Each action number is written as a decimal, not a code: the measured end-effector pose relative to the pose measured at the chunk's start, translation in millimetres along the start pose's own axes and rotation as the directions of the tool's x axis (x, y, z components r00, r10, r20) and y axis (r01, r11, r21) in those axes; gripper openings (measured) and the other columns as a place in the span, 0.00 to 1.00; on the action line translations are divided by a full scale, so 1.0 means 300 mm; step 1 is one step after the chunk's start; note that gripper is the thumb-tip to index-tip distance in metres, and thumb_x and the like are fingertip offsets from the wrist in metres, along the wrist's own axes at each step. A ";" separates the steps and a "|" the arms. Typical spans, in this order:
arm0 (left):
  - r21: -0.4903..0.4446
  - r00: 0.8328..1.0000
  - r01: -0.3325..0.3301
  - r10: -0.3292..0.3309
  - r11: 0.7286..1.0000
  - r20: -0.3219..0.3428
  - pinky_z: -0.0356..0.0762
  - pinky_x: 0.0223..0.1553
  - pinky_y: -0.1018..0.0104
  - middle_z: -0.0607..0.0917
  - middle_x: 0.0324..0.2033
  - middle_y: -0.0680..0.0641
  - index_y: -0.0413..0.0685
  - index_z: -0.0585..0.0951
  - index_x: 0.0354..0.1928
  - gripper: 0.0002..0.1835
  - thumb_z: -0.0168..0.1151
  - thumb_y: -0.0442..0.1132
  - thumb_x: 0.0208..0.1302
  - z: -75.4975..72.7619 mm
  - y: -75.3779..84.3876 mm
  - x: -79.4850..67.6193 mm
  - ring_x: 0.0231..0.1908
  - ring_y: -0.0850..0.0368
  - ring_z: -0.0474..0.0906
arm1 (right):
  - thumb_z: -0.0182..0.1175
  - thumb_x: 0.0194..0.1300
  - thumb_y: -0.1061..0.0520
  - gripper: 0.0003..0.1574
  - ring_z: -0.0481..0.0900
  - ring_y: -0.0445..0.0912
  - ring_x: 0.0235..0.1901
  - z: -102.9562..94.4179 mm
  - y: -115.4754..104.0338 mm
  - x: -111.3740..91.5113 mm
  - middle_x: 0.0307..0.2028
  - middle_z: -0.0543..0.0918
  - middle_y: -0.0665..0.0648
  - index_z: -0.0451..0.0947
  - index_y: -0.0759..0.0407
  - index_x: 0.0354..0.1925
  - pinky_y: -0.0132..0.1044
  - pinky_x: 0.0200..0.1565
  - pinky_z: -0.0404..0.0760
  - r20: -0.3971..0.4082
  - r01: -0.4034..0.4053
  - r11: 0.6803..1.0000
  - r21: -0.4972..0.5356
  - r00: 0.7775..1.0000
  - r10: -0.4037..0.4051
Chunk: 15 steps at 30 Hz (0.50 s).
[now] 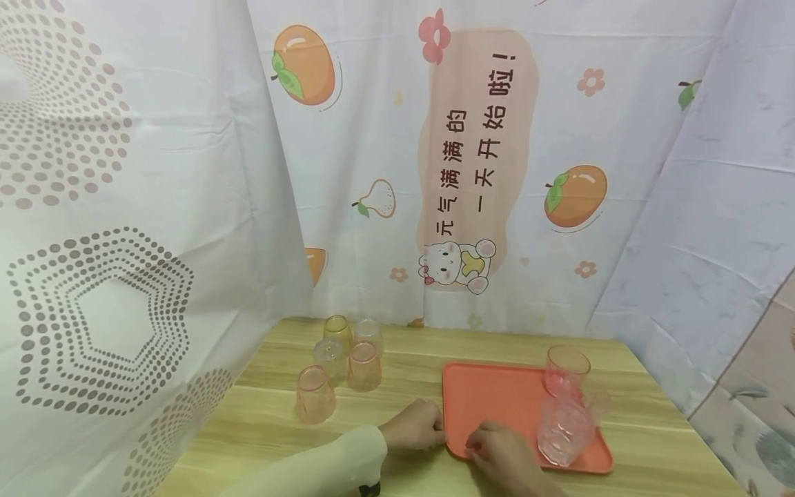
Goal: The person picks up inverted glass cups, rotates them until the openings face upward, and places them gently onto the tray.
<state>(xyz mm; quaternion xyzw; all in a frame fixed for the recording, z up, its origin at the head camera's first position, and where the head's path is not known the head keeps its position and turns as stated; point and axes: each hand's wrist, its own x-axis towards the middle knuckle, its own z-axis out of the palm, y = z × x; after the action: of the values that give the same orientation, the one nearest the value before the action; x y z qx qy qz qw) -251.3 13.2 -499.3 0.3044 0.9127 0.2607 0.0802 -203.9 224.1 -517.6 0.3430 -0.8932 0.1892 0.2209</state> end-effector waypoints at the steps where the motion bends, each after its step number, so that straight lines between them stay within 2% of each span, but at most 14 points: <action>1: 0.006 1.000 -0.003 0.003 1.000 -0.002 0.57 0.07 0.78 0.68 0.03 0.61 0.52 0.71 0.07 0.24 0.64 0.38 0.60 0.001 0.000 0.000 0.04 0.70 0.63 | 0.73 0.48 0.55 0.09 0.71 0.30 0.26 0.003 -0.001 0.000 0.28 0.75 0.38 0.81 0.45 0.27 0.30 0.26 0.72 0.016 -0.003 1.000 0.000 1.000 0.003; 8: 0.018 1.000 -0.001 0.001 1.000 -0.001 0.56 0.07 0.78 0.69 0.03 0.61 0.49 0.75 0.09 0.22 0.64 0.39 0.61 -0.002 0.000 -0.006 0.04 0.70 0.63 | 0.72 0.49 0.54 0.08 0.72 0.30 0.27 0.012 -0.018 0.008 0.29 0.75 0.36 0.82 0.43 0.28 0.31 0.26 0.72 0.100 -0.019 1.000 0.021 0.995 0.016; 11: 0.019 1.000 -0.012 0.012 1.000 -0.002 0.55 0.07 0.77 0.67 0.03 0.61 0.49 0.74 0.09 0.22 0.64 0.40 0.61 -0.006 0.000 -0.004 0.04 0.71 0.61 | 0.72 0.50 0.54 0.08 0.70 0.29 0.26 0.018 -0.024 0.013 0.28 0.74 0.36 0.81 0.43 0.28 0.30 0.25 0.70 0.112 -0.030 0.999 0.029 0.993 0.027; 15: 0.085 0.999 -0.045 0.046 0.995 -0.012 0.53 0.08 0.76 0.64 0.05 0.61 0.51 0.71 0.09 0.23 0.64 0.41 0.60 -0.014 -0.005 0.000 0.06 0.70 0.56 | 0.73 0.49 0.54 0.08 0.69 0.29 0.25 0.025 -0.032 0.016 0.27 0.73 0.36 0.81 0.44 0.27 0.29 0.24 0.69 0.104 -0.038 0.999 0.021 0.994 0.035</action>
<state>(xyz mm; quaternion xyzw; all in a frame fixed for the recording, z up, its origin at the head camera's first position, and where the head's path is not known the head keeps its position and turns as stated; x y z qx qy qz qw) -253.4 10.3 -496.5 0.3263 0.9163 0.2256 0.0547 -202.4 211.3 -519.6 0.3384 -0.9073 0.1853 0.1671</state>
